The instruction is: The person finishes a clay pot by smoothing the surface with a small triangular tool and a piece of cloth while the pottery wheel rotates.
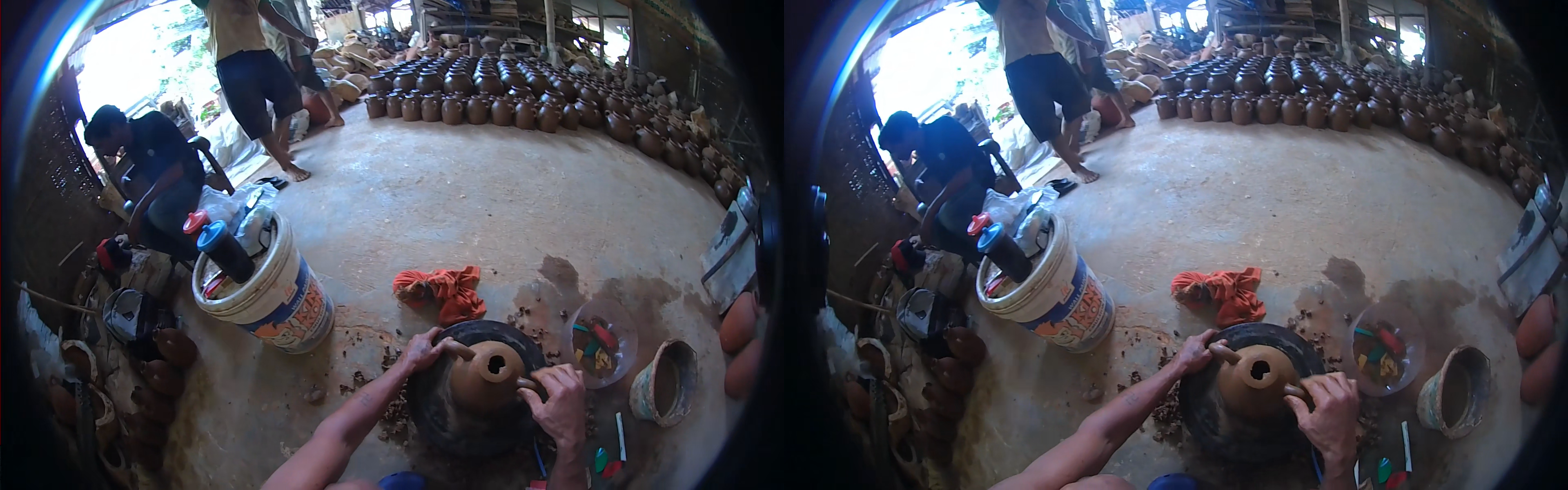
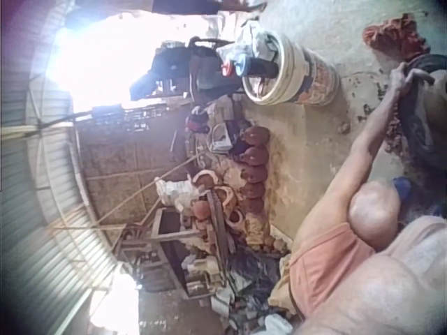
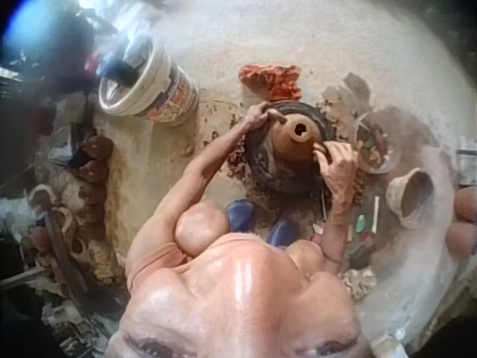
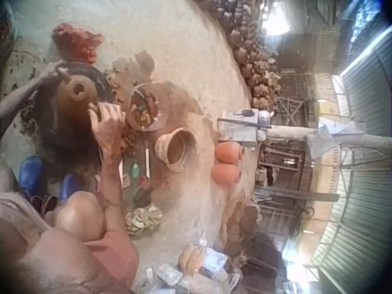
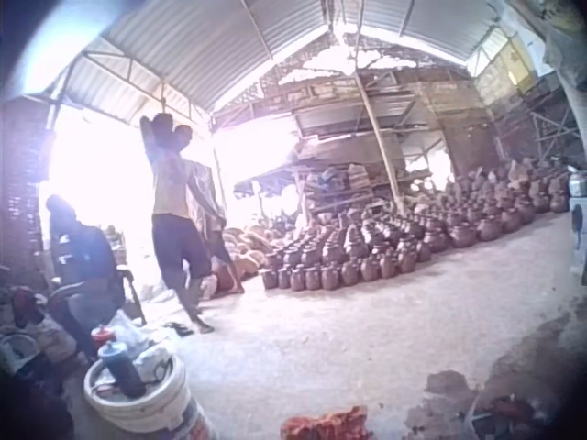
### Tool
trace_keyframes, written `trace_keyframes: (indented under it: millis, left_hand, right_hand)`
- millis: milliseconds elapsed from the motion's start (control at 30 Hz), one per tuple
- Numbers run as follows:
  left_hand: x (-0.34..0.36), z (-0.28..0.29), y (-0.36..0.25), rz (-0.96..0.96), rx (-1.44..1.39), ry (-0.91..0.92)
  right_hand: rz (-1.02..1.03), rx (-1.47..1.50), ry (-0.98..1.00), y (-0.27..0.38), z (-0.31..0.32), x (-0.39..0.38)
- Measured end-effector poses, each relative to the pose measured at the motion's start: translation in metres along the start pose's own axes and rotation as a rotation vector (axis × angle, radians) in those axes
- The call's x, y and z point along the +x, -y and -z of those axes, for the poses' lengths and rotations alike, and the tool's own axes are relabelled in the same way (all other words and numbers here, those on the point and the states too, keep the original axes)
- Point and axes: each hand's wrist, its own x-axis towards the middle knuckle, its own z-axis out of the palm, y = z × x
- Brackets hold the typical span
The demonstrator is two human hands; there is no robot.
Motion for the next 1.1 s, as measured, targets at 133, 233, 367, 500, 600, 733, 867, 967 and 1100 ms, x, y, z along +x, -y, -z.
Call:
trace_keyframes:
  millis: [133,233,367,500,600,733,867,967,1100]
  left_hand:
    - [0.023,0.005,0.082,-0.248,-0.054,-0.202]
    - [0.06,0.018,0.058,-0.416,0.062,-0.252]
    - [0.048,0.0,0.005,-0.525,0.051,-0.436]
    - [0.045,0.015,-0.01,-0.331,0.014,-0.665]
    - [0.013,0.012,-0.011,-0.188,-0.106,-0.729]
    - [-0.08,0.0,-0.003,-0.013,-0.207,-0.805]
    - [-0.174,-0.046,-0.015,0.09,-0.159,-0.633]
    - [-0.2,-0.07,-0.026,0.097,-0.161,-0.557]
    - [-0.181,-0.079,-0.023,0.084,-0.142,-0.625]
  right_hand:
    - [0.153,0.101,-0.116,0.004,-0.038,0.005]
    - [0.055,0.127,-0.255,-0.008,-0.028,-0.013]
    - [-0.16,0.204,-0.181,-0.028,-0.056,-0.061]
    - [-0.286,0.234,-0.217,-0.031,-0.05,-0.093]
    - [-0.378,0.281,-0.331,-0.028,-0.033,-0.097]
    - [-0.097,0.219,-0.259,-0.012,-0.013,-0.071]
    - [0.202,0.209,-0.166,-0.006,-0.007,-0.048]
    - [0.304,0.251,0.189,0.014,0.001,-0.017]
    - [0.496,0.024,0.439,0.006,-0.009,0.012]
